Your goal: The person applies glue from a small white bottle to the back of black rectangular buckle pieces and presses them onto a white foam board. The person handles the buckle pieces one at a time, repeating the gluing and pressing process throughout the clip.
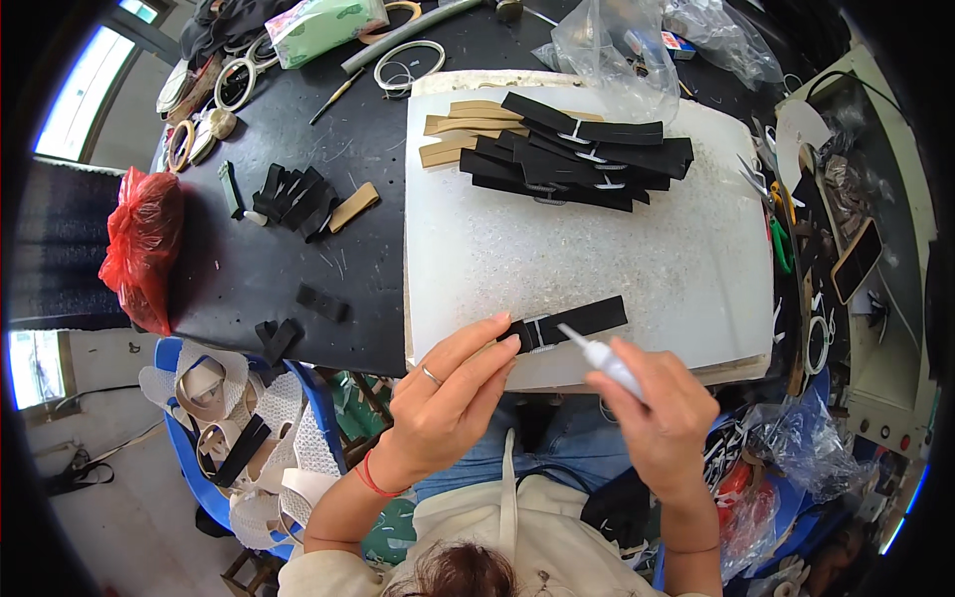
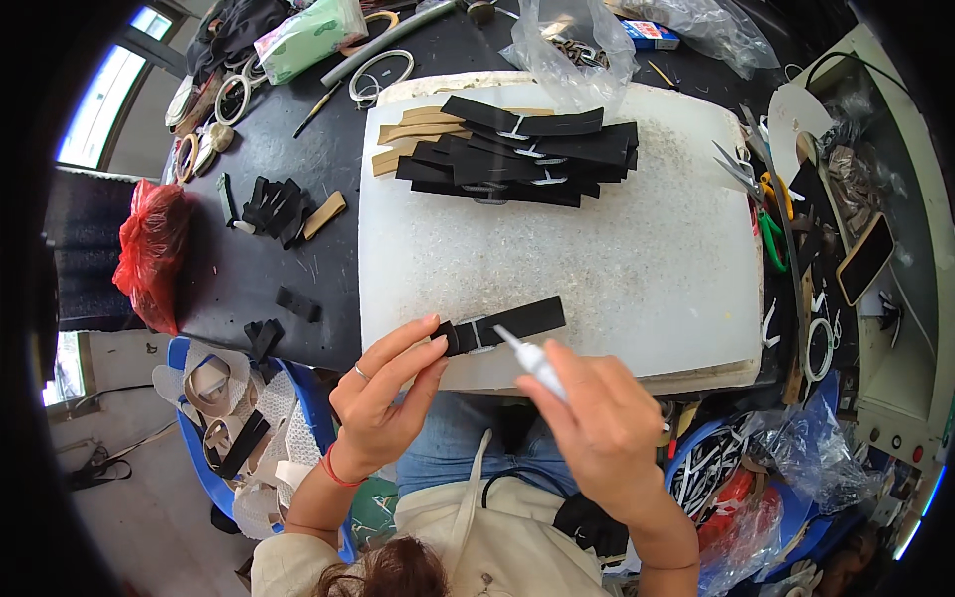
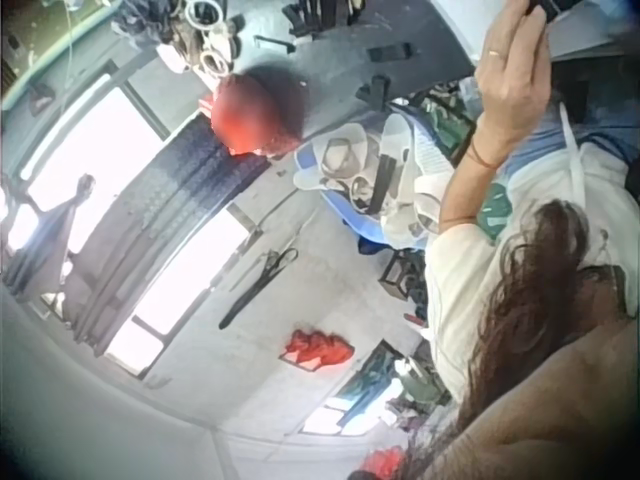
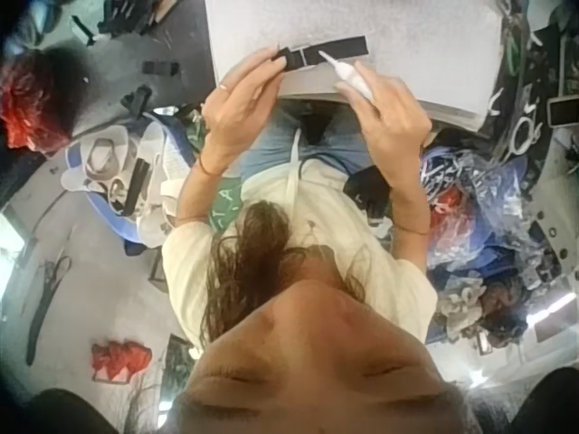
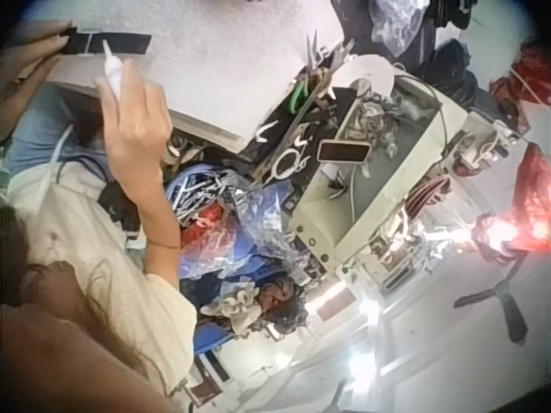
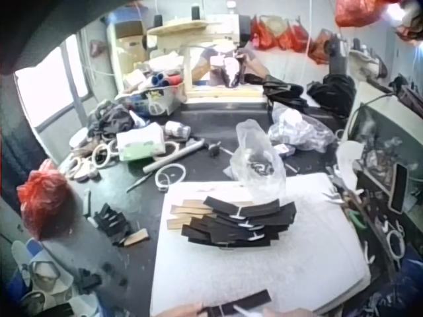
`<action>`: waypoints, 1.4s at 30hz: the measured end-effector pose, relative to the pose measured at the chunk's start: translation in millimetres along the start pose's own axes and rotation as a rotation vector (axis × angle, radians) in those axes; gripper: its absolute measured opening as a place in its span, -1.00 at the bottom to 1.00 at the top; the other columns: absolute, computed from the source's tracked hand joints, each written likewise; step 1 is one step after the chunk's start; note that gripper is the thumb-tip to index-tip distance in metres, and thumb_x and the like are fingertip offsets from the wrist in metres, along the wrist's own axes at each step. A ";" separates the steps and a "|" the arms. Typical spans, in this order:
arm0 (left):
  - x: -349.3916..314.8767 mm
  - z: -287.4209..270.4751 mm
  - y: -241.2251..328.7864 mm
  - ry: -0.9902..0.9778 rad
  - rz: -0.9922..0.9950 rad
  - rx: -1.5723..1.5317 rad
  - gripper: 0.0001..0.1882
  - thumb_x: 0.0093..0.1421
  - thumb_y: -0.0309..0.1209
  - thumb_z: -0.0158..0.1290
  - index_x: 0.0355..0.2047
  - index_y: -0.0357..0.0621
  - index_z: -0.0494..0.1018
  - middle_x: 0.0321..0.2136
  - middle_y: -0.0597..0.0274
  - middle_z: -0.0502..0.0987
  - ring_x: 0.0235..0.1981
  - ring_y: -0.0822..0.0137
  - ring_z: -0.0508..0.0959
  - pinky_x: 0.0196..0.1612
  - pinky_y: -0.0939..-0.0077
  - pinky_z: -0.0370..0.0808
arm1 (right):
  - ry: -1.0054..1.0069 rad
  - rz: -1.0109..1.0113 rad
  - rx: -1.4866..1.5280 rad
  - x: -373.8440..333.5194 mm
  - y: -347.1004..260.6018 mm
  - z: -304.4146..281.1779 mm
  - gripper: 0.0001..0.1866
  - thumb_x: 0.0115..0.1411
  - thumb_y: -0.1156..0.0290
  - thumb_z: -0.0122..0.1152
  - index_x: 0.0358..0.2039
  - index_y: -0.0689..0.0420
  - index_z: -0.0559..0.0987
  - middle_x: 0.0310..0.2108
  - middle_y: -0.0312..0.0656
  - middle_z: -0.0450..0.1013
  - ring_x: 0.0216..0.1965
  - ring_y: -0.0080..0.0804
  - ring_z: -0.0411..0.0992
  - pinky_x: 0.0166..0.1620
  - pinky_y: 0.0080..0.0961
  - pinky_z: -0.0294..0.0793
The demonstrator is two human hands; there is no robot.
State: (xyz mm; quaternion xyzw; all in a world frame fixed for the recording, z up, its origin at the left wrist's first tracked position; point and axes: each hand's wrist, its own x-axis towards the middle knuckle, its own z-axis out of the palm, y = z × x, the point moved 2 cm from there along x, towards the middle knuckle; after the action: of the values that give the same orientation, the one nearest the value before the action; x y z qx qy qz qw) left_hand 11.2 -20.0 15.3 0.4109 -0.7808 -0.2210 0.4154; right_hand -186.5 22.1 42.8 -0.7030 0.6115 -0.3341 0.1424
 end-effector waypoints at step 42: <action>3.1 -0.4 -3.3 -0.102 0.091 0.054 -0.67 -0.05 -0.69 0.23 -0.21 -0.29 0.60 -0.15 0.10 0.60 -0.15 0.11 0.61 -0.09 0.35 0.58 | -0.054 -0.223 0.366 6.1 14.2 30.0 -0.70 0.35 0.33 0.04 -0.08 0.32 0.34 -0.06 0.11 0.54 0.08 0.07 0.46 0.15 -0.01 0.38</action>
State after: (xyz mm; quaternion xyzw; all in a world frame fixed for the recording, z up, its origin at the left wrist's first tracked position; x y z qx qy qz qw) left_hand 12.0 -24.4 14.7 0.3741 -0.8247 -0.2013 0.3734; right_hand -177.9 7.0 13.8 -0.7374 0.4549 -0.4345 0.2460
